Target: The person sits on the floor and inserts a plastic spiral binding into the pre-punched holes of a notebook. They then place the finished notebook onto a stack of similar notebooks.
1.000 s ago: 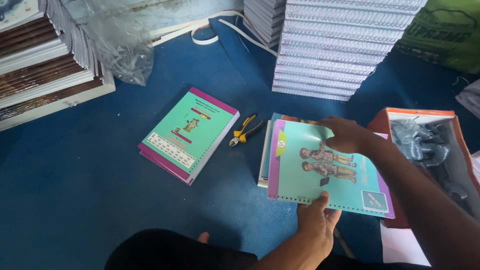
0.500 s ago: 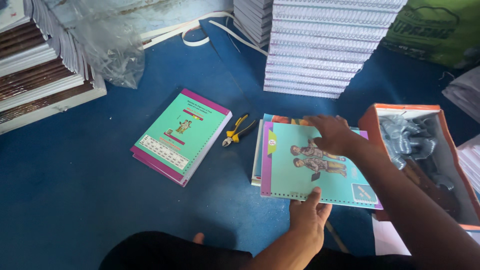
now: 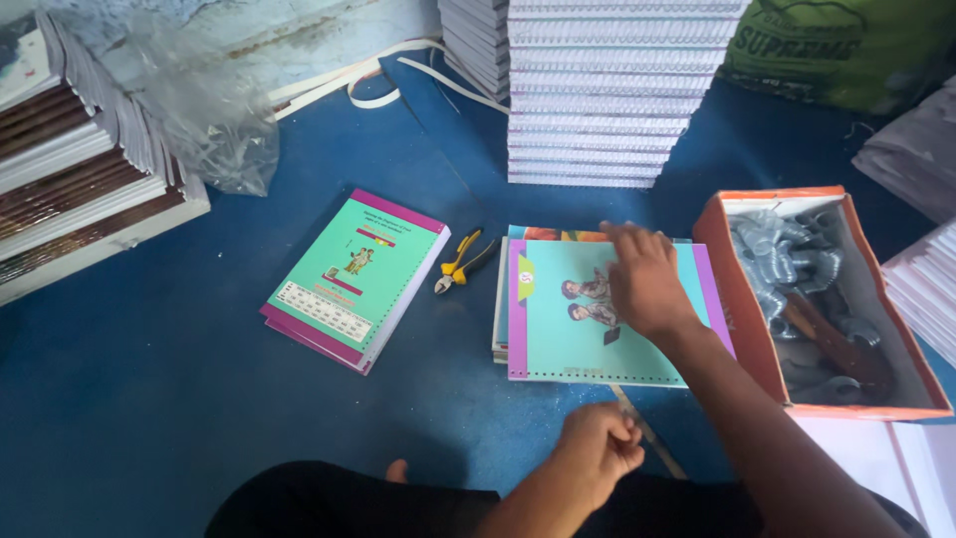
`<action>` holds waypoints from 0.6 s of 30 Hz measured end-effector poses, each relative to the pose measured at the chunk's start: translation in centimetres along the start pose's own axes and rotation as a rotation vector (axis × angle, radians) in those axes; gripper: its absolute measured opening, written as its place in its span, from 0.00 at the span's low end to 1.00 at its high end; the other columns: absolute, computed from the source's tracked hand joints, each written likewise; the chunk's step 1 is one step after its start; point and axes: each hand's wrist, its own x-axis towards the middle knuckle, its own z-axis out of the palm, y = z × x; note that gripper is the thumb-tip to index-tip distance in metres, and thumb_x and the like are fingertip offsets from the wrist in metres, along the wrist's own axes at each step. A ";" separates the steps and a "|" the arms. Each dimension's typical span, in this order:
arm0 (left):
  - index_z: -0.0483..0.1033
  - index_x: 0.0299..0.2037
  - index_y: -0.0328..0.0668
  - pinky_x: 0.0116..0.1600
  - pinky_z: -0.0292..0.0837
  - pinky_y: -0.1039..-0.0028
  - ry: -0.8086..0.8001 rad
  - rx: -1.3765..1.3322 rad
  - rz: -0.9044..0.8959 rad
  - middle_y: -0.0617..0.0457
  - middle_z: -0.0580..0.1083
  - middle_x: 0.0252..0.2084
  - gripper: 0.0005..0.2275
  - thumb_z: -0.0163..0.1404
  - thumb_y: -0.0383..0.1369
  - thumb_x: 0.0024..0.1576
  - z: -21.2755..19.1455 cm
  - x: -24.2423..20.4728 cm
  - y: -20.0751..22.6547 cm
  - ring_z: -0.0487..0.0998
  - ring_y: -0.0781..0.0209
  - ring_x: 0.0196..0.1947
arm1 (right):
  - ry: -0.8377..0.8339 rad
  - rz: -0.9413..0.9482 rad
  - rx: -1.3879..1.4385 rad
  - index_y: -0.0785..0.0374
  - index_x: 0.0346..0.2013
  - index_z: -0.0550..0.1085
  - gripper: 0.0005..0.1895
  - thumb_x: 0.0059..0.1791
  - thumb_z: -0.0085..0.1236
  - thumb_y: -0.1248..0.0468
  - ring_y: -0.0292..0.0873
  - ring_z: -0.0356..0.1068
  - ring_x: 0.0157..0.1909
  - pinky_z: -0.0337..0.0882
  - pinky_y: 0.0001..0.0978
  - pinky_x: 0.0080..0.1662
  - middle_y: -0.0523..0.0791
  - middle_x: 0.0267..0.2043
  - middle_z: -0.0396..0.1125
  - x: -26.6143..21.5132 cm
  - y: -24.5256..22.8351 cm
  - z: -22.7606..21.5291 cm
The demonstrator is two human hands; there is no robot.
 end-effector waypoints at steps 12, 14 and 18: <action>0.72 0.46 0.41 0.41 0.72 0.64 0.075 0.044 0.035 0.52 0.73 0.36 0.14 0.49 0.22 0.49 -1.2 0.8 2.1 0.76 0.59 0.34 | 0.242 0.420 -0.046 0.67 0.52 0.76 0.16 0.52 0.58 0.61 0.59 0.73 0.51 0.71 0.50 0.55 0.56 0.48 0.72 -11.7 8.0 -8.8; 0.71 0.45 0.41 0.41 0.72 0.62 0.058 0.071 0.057 0.52 0.73 0.37 0.13 0.50 0.22 0.50 -1.1 0.4 2.3 0.76 0.59 0.33 | 0.271 0.514 -0.150 0.63 0.48 0.79 0.13 0.53 0.59 0.60 0.58 0.74 0.49 0.71 0.52 0.55 0.53 0.45 0.74 -14.0 10.4 -8.3; 0.71 0.46 0.39 0.42 0.73 0.62 0.062 0.148 0.057 0.51 0.74 0.37 0.12 0.51 0.24 0.52 -0.6 -1.2 2.9 0.75 0.59 0.33 | 0.114 0.641 -0.117 0.59 0.54 0.78 0.18 0.49 0.61 0.61 0.56 0.75 0.51 0.72 0.48 0.55 0.53 0.46 0.74 -17.3 14.8 -7.9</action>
